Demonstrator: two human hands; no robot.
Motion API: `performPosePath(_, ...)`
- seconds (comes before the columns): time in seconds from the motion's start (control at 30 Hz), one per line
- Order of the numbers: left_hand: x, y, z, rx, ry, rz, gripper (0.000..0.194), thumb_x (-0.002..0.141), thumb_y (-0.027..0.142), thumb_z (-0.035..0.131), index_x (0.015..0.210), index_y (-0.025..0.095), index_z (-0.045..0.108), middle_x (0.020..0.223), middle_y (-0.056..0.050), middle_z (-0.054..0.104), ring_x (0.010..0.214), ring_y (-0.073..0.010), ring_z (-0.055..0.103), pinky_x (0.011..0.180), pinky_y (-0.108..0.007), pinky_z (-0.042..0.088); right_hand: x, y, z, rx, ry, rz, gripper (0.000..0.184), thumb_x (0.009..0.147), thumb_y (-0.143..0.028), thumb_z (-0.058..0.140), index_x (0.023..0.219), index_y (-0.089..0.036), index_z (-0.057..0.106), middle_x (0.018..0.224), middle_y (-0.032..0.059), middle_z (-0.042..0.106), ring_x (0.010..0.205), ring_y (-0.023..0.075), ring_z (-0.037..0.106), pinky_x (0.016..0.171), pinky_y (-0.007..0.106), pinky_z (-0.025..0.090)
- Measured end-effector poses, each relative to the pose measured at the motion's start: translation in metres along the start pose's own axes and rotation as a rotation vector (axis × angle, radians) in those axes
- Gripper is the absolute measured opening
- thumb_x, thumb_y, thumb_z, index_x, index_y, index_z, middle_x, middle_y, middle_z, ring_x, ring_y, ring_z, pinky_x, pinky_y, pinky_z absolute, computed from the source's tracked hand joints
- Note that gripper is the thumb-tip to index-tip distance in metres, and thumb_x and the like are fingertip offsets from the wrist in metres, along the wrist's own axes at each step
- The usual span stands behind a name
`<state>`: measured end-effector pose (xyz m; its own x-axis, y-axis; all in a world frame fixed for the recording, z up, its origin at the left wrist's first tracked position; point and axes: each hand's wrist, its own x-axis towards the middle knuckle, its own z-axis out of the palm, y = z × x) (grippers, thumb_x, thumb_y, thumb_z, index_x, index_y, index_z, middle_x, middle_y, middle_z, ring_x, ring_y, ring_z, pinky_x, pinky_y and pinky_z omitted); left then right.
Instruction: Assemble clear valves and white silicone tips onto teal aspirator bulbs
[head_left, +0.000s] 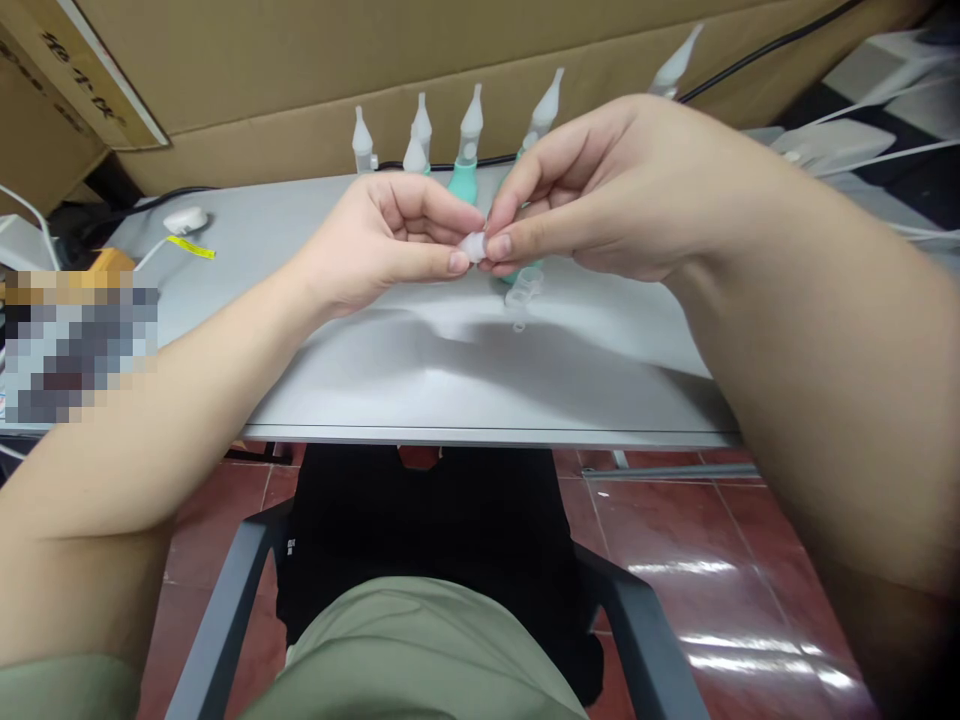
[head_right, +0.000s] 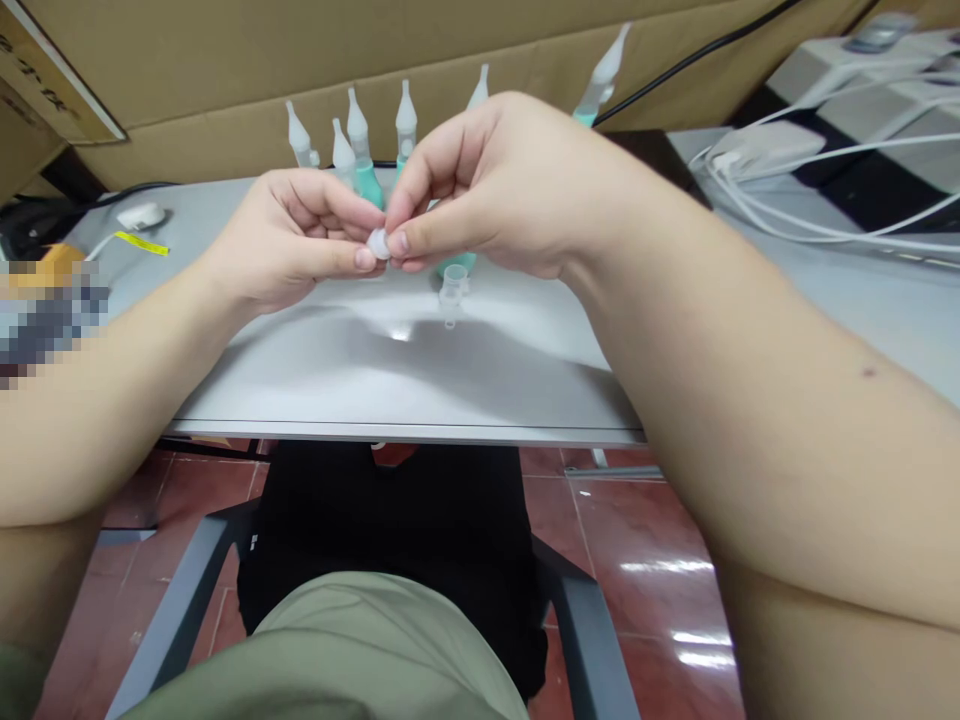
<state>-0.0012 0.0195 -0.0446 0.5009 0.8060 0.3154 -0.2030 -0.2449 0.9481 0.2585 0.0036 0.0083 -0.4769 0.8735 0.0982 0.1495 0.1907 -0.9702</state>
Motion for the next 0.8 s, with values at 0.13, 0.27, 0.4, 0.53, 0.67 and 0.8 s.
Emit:
performPosePath(0.13, 0.000, 0.000, -0.001, -0.009, -0.010, -0.014, 0.037, 0.066, 0.016, 0.120, 0.097, 0.025, 0.102, 0.096, 0.001, 0.096, 0.100, -0.0277, 0.099, 0.108, -0.049, 0.086, 0.000, 0.001, 0.000, 0.002, -0.024, -0.010, 0.033, 0.095, 0.006, 0.105, 0.081, -0.022, 0.095, 0.081, 0.0031, 0.088, 0.078, 0.0139, 0.082, 0.075, 0.020, 0.068)
performPosePath(0.27, 0.002, -0.003, -0.003, -0.020, -0.016, -0.019, 0.041, 0.063, 0.018, 0.123, 0.098, 0.026, 0.101, 0.095, 0.002, 0.095, 0.102, -0.0298, 0.099, 0.111, -0.054, 0.087, 0.001, 0.002, 0.000, 0.005, -0.017, -0.022, 0.032, 0.095, 0.003, 0.107, 0.081, -0.023, 0.095, 0.080, 0.0018, 0.087, 0.078, 0.0143, 0.082, 0.076, 0.022, 0.067)
performPosePath(0.4, -0.001, -0.005, -0.003, -0.037, 0.001, -0.021, 0.040, 0.068, 0.017, 0.122, 0.099, 0.027, 0.099, 0.097, 0.003, 0.095, 0.105, -0.0287, 0.099, 0.113, -0.052, 0.087, -0.001, 0.005, -0.001, 0.073, -0.041, -0.051, 0.028, 0.087, -0.006, 0.117, 0.082, -0.025, 0.096, 0.081, 0.0006, 0.088, 0.079, 0.0148, 0.082, 0.079, 0.022, 0.069)
performPosePath(0.53, -0.004, -0.005, -0.001, -0.040, 0.040, -0.026, 0.037, 0.072, 0.014, 0.120, 0.099, 0.027, 0.098, 0.097, 0.001, 0.094, 0.104, -0.0269, 0.099, 0.109, -0.045, 0.087, -0.001, 0.009, -0.005, 0.118, -0.089, -0.044, 0.031, 0.080, -0.019, 0.128, 0.087, -0.022, 0.098, 0.084, 0.0030, 0.089, 0.083, 0.0158, 0.082, 0.082, 0.022, 0.071)
performPosePath(0.67, -0.004, -0.003, 0.002, -0.006, 0.082, -0.054, 0.039, 0.069, 0.018, 0.122, 0.096, 0.025, 0.095, 0.096, 0.001, 0.093, 0.106, -0.0310, 0.100, 0.114, -0.053, 0.086, 0.000, 0.010, -0.007, 0.115, -0.110, -0.036, 0.037, 0.077, -0.027, 0.132, 0.088, -0.023, 0.098, 0.085, 0.0025, 0.089, 0.083, 0.0164, 0.083, 0.085, 0.023, 0.073)
performPosePath(0.8, -0.005, -0.002, 0.004, -0.005, 0.094, -0.073, 0.040, 0.069, 0.018, 0.122, 0.096, 0.024, 0.094, 0.096, 0.002, 0.093, 0.109, -0.0328, 0.101, 0.117, -0.054, 0.086, 0.002, 0.012, -0.008, 0.110, -0.142, -0.050, 0.030, 0.082, -0.021, 0.127, 0.087, -0.024, 0.097, 0.085, 0.0012, 0.089, 0.084, 0.0160, 0.084, 0.086, 0.023, 0.074)
